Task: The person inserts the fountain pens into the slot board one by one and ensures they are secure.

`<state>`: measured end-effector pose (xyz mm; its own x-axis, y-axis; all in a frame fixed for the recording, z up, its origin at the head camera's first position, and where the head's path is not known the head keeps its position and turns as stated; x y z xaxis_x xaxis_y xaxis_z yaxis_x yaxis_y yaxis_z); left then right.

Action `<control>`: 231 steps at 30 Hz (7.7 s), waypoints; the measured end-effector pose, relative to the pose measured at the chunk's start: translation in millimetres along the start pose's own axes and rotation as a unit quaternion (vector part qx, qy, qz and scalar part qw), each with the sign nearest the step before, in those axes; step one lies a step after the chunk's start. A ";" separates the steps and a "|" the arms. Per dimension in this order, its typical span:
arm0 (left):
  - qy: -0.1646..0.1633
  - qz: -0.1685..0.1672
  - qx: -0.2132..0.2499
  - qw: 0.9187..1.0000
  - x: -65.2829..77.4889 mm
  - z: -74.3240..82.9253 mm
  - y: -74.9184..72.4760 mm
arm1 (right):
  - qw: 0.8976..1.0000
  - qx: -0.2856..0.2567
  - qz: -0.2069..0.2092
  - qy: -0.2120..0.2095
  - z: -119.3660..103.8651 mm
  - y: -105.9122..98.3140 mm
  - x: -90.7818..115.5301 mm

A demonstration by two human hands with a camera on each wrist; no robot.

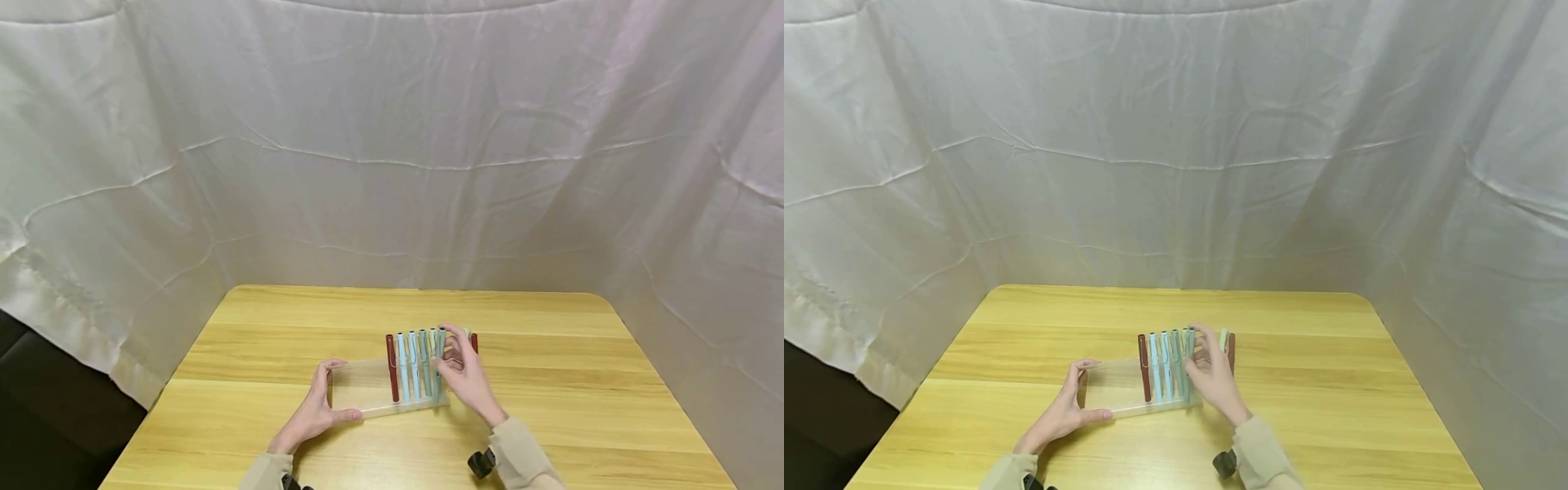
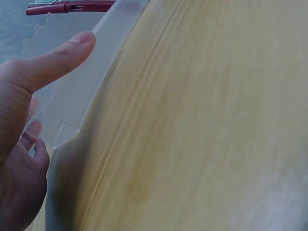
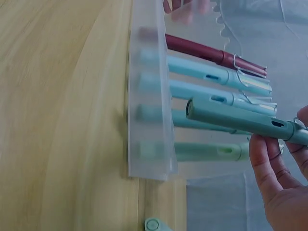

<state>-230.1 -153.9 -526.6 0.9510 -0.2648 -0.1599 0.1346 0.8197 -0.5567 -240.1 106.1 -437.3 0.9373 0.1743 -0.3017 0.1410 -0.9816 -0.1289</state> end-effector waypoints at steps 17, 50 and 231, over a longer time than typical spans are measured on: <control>-0.005 0.003 -0.014 1.000 -2.9 -15.9 2.9 | 0.998 -0.021 -0.032 -0.041 -15.4 24.1 -0.7; -0.009 0.010 -0.012 1.000 -2.9 -14.9 2.3 | 0.994 0.031 -0.041 -0.091 14.8 55.8 -2.4; -0.006 -0.002 0.011 1.000 2.7 13.8 -4.4 | 0.981 0.174 -0.017 -0.079 14.2 44.8 -1.6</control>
<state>-224.4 -151.3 -513.3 0.9534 -0.2626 -0.1486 0.1444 0.8296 -0.5394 -239.8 63.0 -456.0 0.8691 0.2433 -0.4306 0.0281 -0.8935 -0.4482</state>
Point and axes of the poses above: each hand's wrist, its own x-axis away from the middle knuckle, its own y-axis out of the palm, z = x × y, the point moved 7 cm from there along -x, towards the middle knuckle, and after that the axes turned 8 degrees about -x, right-handed, at the moved point
